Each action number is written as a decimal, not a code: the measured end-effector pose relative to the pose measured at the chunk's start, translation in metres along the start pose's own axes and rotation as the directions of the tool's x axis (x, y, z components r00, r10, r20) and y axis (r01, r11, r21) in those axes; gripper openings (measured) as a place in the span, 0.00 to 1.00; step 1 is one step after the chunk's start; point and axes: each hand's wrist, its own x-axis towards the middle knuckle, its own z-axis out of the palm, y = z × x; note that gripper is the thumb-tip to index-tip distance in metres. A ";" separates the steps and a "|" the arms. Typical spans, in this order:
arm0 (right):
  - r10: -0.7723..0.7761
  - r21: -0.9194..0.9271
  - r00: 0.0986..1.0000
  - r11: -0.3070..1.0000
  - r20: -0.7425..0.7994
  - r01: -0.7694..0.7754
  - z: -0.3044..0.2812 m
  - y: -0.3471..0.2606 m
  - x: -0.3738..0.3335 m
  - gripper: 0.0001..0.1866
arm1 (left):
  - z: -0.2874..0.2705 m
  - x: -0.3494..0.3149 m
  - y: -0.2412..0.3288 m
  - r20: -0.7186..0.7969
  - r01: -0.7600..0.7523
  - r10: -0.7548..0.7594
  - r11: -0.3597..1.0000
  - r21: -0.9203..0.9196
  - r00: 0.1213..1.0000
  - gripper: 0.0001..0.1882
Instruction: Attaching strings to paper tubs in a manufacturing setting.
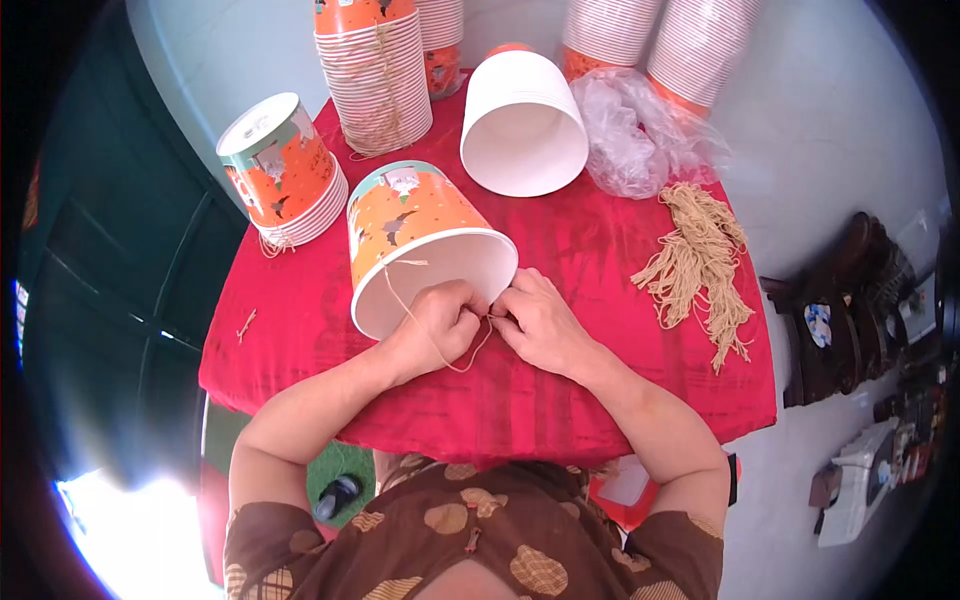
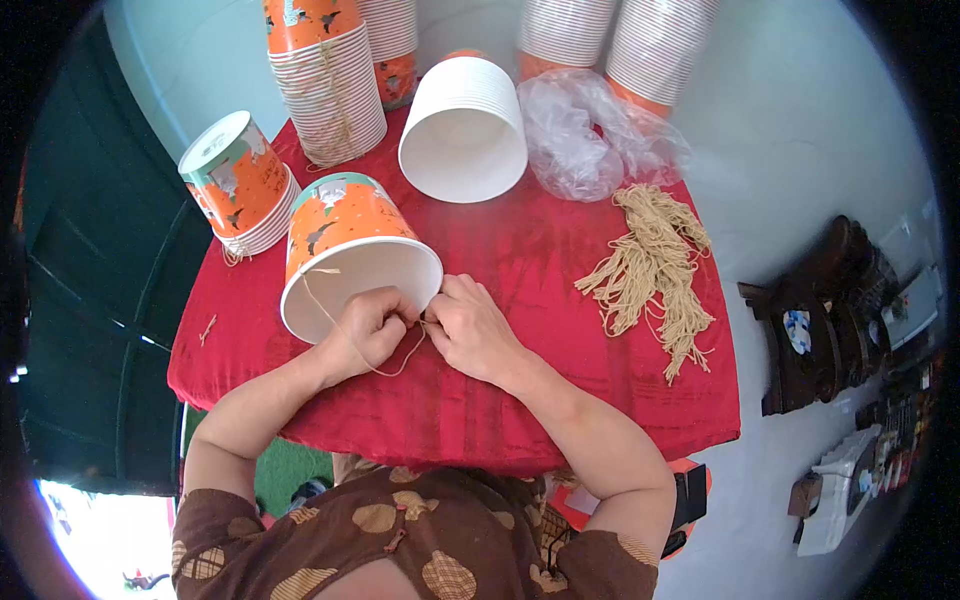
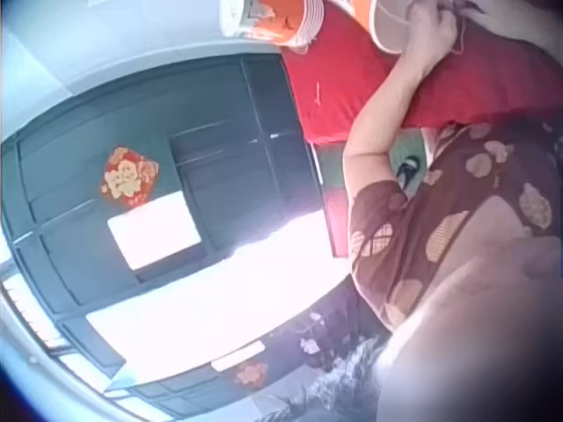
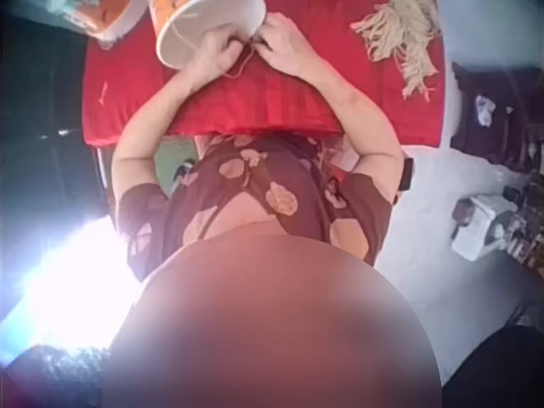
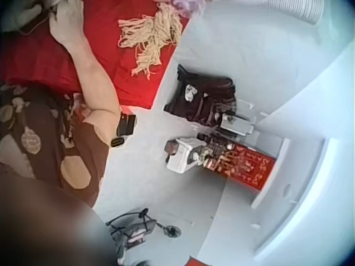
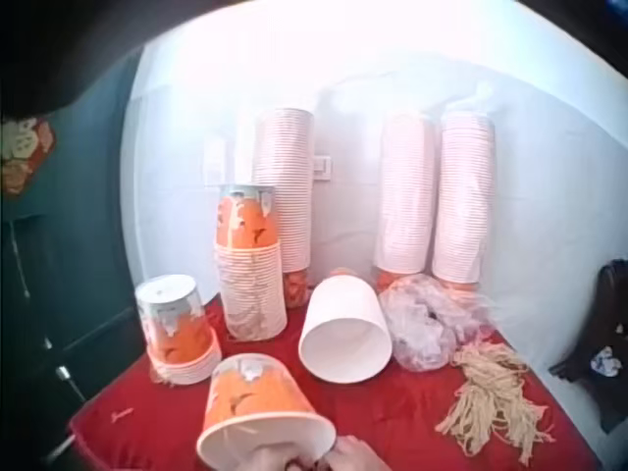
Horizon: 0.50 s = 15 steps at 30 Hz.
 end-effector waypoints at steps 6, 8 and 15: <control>-0.043 0.042 0.999 0.998 0.009 0.043 -0.003 0.008 -0.001 0.04 | 0.002 0.000 0.002 -0.027 -0.017 0.017 1.000 -0.003 1.000 0.07; -0.042 0.114 0.999 0.993 0.003 0.041 -0.007 0.007 -0.002 0.03 | 0.002 0.000 0.003 -0.011 0.001 -0.001 1.000 -0.009 1.000 0.07; 0.008 0.035 0.993 0.999 -0.120 -0.003 -0.027 -0.001 0.001 0.02 | 0.001 0.000 -0.002 -0.013 0.011 -0.011 0.999 -0.049 1.000 0.09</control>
